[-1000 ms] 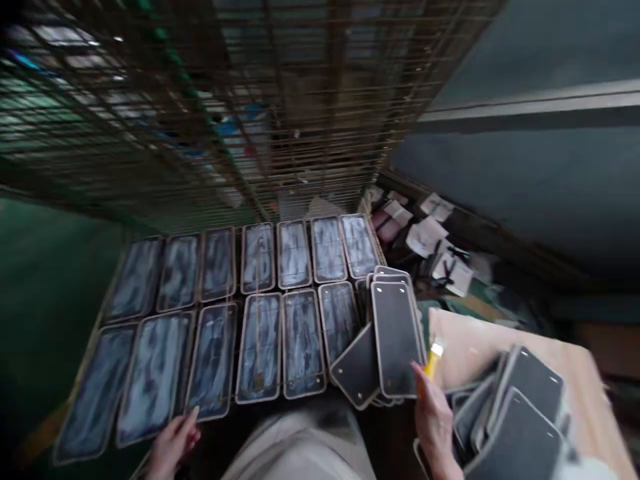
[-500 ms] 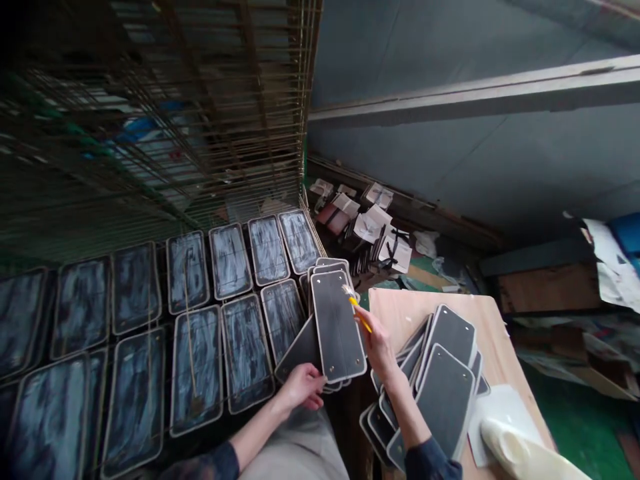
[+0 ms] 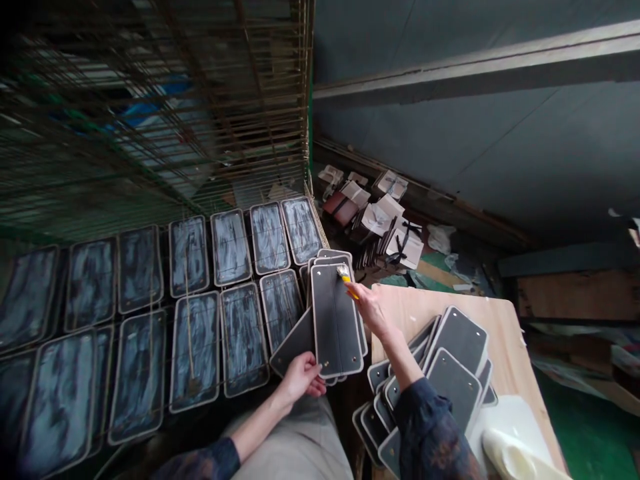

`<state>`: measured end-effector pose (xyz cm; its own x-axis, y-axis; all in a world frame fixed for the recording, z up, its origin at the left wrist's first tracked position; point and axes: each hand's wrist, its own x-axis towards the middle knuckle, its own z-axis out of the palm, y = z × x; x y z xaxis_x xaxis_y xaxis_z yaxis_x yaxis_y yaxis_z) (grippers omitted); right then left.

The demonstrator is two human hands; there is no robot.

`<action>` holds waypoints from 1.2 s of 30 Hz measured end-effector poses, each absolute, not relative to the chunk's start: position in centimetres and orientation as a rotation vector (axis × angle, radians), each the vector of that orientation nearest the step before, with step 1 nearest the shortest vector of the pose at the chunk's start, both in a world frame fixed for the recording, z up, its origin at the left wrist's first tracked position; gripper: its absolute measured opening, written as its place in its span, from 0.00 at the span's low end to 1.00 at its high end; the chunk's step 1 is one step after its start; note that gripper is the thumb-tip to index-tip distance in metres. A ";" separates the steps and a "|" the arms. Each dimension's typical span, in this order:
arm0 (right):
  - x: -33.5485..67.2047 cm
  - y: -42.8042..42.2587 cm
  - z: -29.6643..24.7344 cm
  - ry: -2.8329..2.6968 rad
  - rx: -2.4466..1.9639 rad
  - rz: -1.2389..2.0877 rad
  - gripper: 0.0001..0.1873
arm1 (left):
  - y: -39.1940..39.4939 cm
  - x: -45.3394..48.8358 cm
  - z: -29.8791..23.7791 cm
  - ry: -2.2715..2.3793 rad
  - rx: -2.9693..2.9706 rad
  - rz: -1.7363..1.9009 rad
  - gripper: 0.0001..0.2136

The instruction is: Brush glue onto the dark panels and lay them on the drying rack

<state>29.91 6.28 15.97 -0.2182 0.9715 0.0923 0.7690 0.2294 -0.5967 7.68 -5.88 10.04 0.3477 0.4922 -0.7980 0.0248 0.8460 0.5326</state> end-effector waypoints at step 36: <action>26.4 -1.2 17.7 -1.566 -1.614 1.249 0.15 | -4.9 6.4 10.2 1.171 0.505 0.430 0.19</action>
<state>26.37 -1.20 17.74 -0.1172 0.9653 -0.2335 0.4420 -0.1598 -0.8827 6.37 -4.90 10.20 0.3323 0.5652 -0.7551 -0.0575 0.8112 0.5819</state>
